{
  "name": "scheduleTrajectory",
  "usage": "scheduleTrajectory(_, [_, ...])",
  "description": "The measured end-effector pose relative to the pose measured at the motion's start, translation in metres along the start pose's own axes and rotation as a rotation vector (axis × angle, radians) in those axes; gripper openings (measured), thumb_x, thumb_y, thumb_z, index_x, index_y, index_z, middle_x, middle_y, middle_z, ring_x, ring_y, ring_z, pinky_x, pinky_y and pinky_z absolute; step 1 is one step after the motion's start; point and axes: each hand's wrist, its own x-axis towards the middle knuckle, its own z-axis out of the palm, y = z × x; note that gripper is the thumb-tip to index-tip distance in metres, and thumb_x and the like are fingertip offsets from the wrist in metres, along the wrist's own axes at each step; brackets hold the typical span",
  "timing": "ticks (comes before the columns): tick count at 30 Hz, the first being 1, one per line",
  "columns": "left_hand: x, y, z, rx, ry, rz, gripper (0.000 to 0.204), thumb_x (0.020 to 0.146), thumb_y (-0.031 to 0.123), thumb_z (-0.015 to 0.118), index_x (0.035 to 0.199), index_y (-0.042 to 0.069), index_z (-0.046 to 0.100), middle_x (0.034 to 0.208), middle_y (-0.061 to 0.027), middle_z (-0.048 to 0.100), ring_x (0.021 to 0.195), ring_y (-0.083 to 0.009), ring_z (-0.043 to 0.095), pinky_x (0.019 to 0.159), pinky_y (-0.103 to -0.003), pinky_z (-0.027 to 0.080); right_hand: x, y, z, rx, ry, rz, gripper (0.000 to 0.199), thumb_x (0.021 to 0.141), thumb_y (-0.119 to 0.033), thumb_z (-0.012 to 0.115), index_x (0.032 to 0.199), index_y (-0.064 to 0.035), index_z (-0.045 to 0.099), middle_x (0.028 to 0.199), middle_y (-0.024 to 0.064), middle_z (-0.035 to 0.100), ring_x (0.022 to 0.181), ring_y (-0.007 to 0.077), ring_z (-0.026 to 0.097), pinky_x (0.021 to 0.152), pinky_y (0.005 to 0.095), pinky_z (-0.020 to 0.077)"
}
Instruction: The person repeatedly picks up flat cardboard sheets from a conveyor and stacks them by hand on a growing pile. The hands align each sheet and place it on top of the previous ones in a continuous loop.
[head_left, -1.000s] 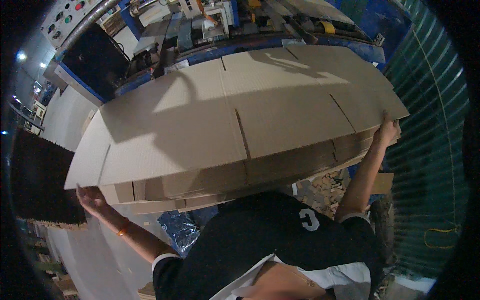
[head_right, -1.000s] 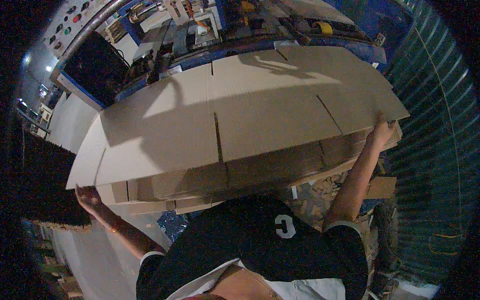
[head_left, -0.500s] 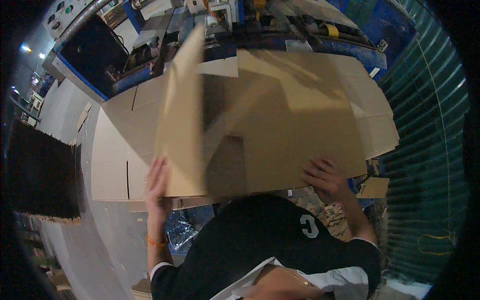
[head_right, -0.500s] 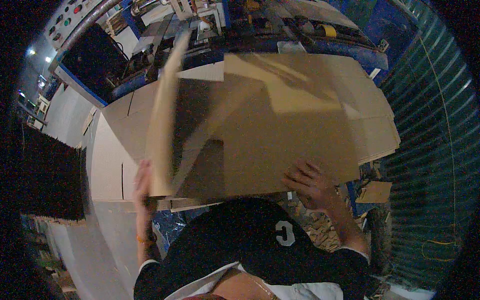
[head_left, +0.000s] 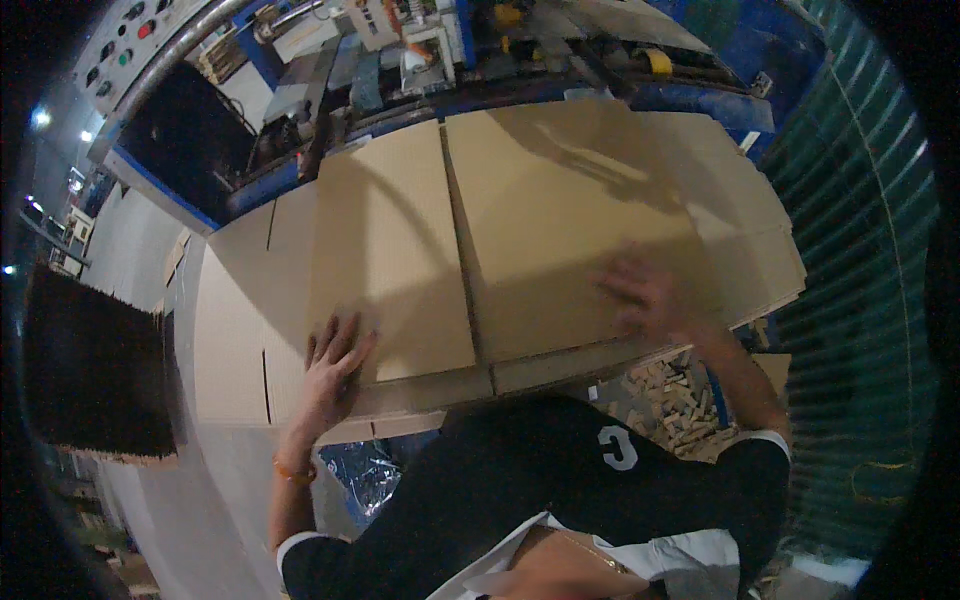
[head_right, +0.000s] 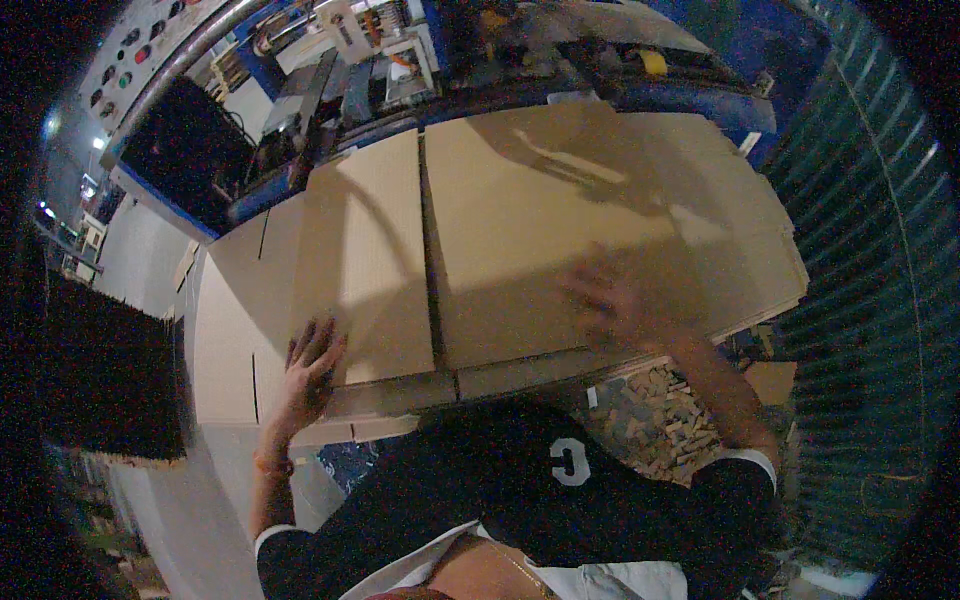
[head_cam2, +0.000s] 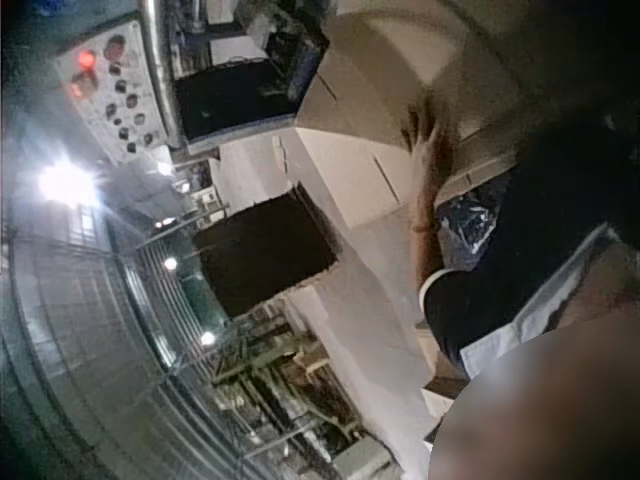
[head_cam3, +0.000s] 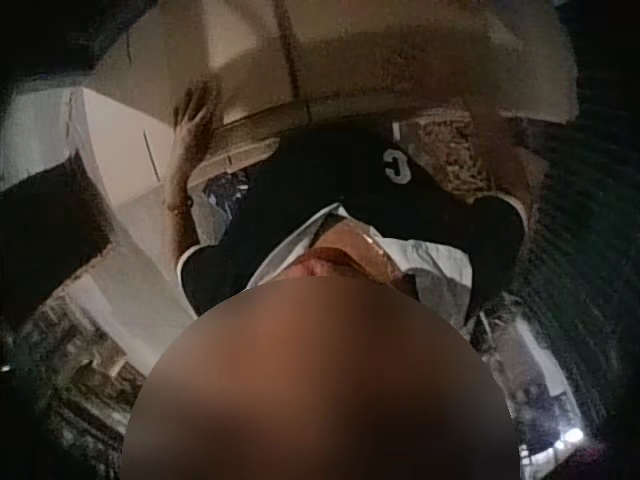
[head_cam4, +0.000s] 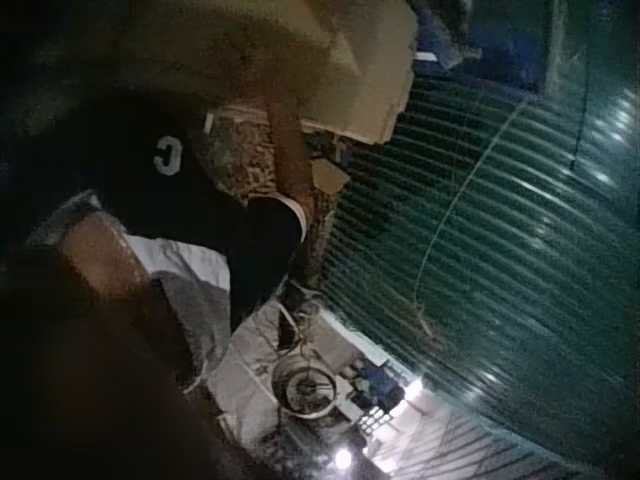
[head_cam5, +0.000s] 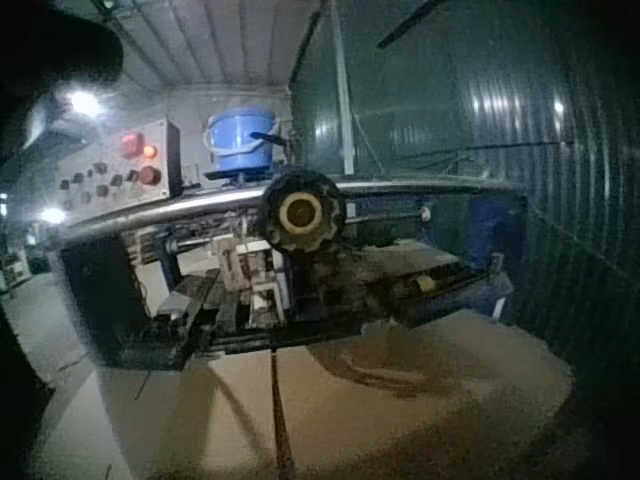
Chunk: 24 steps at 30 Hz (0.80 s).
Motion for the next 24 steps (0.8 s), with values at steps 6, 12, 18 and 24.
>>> scheduleTrajectory(6, [0.045, -0.074, 0.000, -0.694, 0.201, -0.275, 0.074, 0.083, 0.030, 0.059, 0.139, 0.000, 0.022, 0.145, -0.0184, 0.020, 0.136, -0.0292, 0.012, 0.109, -0.041, 0.008, 0.038, 0.134, -0.016, 0.023, 0.276, 1.002, 0.040, 0.089, -0.037, 0.047, 0.111, -0.0060, 0.055, 0.108, 0.0169, 0.059, 0.103, 0.0349, 0.053, 0.089, 0.0445, 0.0396])
scheduleTrajectory(12, [0.087, -0.128, 0.030, -0.056, 0.291, -0.294, 0.073, 0.084, 0.042, 0.053, 0.136, -0.003, 0.028, 0.142, -0.0197, 0.027, 0.134, -0.0314, 0.020, 0.107, -0.050, 0.010, 0.061, 0.207, -0.001, 0.674, 0.251, 1.153, 0.044, 0.086, -0.041, 0.053, 0.114, -0.0082, 0.057, 0.100, 0.0101, 0.062, 0.089, 0.0217, 0.059, 0.075, 0.0367, 0.0451])
scheduleTrajectory(18, [0.089, -0.129, 0.032, -0.039, 0.335, -0.234, 0.072, 0.083, 0.044, 0.054, 0.134, -0.002, 0.031, 0.142, -0.0175, 0.028, 0.134, -0.0312, 0.021, 0.107, -0.048, 0.012, 0.082, 0.203, 0.016, 0.056, 0.193, 1.015, 0.038, 0.085, -0.040, 0.054, 0.104, -0.0091, 0.062, 0.089, 0.0144, 0.064, 0.076, 0.0304, 0.061, 0.071, 0.0377, 0.0469])
scheduleTrajectory(24, [0.097, -0.124, 0.022, -0.074, 0.270, -0.295, 0.074, 0.083, 0.044, 0.054, 0.137, 0.000, 0.026, 0.143, -0.0170, 0.025, 0.135, -0.0302, 0.018, 0.106, -0.052, 0.010, 0.100, 0.196, 0.019, -0.226, 0.258, 0.880, 0.044, 0.085, -0.043, 0.051, 0.088, -0.0015, 0.064, 0.087, 0.0209, 0.062, 0.082, 0.0382, 0.059, 0.074, 0.0417, 0.0461])
